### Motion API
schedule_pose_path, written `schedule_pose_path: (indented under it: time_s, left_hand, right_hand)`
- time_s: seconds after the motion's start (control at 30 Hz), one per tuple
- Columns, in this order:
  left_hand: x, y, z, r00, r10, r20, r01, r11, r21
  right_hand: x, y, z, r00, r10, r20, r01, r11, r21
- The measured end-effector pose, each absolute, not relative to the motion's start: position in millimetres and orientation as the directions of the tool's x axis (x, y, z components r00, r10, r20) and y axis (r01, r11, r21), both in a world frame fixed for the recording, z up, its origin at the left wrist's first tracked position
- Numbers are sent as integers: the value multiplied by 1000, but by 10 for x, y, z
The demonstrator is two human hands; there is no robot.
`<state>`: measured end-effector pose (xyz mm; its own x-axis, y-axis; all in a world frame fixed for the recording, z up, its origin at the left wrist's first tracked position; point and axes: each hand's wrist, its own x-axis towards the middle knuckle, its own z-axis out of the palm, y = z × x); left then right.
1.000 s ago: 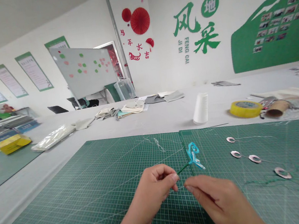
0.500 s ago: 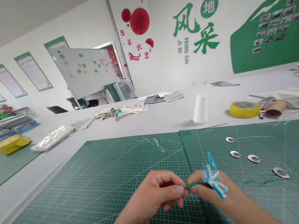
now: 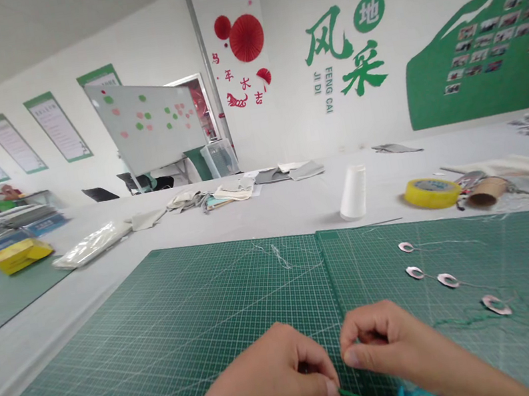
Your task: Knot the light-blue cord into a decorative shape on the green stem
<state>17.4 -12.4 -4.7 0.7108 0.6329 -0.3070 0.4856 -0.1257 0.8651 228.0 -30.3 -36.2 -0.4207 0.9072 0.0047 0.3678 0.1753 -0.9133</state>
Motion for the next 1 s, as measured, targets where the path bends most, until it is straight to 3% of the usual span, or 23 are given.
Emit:
schedule_pose_path:
  time_s: [0.1,0.23,0.37,0.5,0.77,1.0]
  left_hand:
    - [181,-148,-31,673,710,-206,555,-301,775]
    - [200,-164,-36,634,770,-75,605,-433,668]
    - [223,-134,-65,518,855,-8,648,-386,657]
    - [235,-94,-79,405,914,5,605,-272,748]
    - [248,-54,-17,354,935,-10,387,-137,912]
    - [250,-90,74,436,891,-125,60,110,992]
  right_hand:
    - [2239,-362,-268,-368,929,39,544,249,-802]
    - [2189,-455,-211,-375,889,264,661,456,-595]
    - [2144,-514,-270,-407,796,448,694,589,-415]
    - [2103,-521,-333,-412,761,500,739,601,-305]
    - [2058,-545,-355,-317,808,496,659,564,-498]
    - [2032,-534,-311,-256,910,325,524,413,-745]
